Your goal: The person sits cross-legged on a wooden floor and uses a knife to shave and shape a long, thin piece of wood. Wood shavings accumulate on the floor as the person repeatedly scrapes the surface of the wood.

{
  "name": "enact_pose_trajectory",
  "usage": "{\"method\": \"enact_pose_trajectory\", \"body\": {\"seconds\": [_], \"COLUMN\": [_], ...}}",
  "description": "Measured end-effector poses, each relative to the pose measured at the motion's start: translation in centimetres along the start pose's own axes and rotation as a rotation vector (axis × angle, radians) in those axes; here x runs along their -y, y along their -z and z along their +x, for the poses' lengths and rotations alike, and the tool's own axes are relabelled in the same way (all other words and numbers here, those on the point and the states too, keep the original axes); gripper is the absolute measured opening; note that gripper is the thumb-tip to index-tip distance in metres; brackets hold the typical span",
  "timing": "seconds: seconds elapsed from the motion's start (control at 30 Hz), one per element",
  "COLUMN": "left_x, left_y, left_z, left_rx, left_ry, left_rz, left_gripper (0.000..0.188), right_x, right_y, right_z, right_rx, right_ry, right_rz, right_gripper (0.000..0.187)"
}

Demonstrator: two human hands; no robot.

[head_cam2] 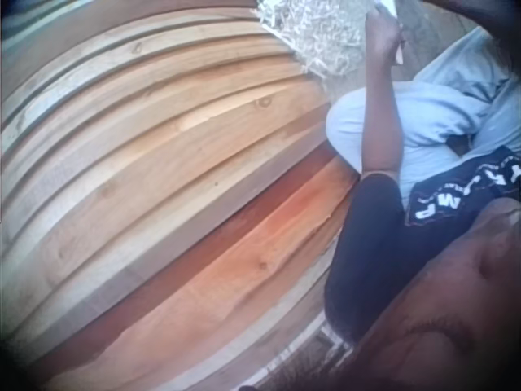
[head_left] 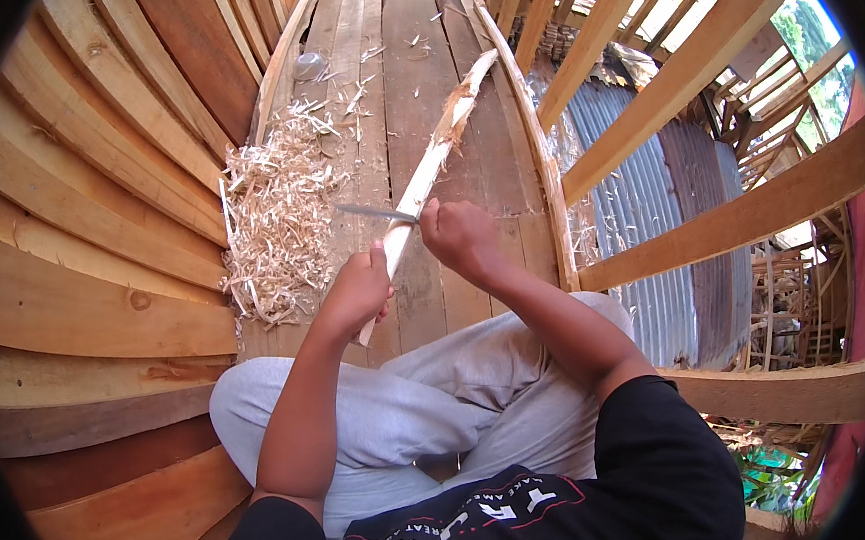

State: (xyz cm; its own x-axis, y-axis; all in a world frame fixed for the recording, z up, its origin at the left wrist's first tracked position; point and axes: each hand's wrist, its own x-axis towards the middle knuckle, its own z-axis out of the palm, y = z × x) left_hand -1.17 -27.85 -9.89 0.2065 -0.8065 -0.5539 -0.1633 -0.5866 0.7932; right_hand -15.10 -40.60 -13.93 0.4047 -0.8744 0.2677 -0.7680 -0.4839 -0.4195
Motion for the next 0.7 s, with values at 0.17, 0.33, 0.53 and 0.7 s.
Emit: {"method": "enact_pose_trajectory", "body": {"seconds": [0.17,0.33,0.53,0.7], "left_x": [-0.7,-0.3,0.3,-0.2], "left_y": [-0.7,-0.3,0.0,-0.4], "left_z": [-0.3,-0.6,0.2,-1.0], "left_rx": [0.002,-0.003,0.007,0.020], "left_ry": [0.005,-0.005,0.015,0.006], "left_rz": [0.005,0.013,-0.041,-0.063], "left_gripper": [0.054,0.055,0.059,0.057], "right_x": [-1.6,-0.3,0.4,-0.9], "right_y": [-0.2,0.2,-0.5,0.0], "right_z": [1.7,0.2,-0.7,1.5], "right_rx": [-0.026,0.052,0.017,-0.106], "right_ry": [-0.003,0.061,0.082,-0.010], "right_rz": [0.024,-0.041,-0.015,-0.026], "right_gripper": [0.050,0.051,0.052,0.051]}}
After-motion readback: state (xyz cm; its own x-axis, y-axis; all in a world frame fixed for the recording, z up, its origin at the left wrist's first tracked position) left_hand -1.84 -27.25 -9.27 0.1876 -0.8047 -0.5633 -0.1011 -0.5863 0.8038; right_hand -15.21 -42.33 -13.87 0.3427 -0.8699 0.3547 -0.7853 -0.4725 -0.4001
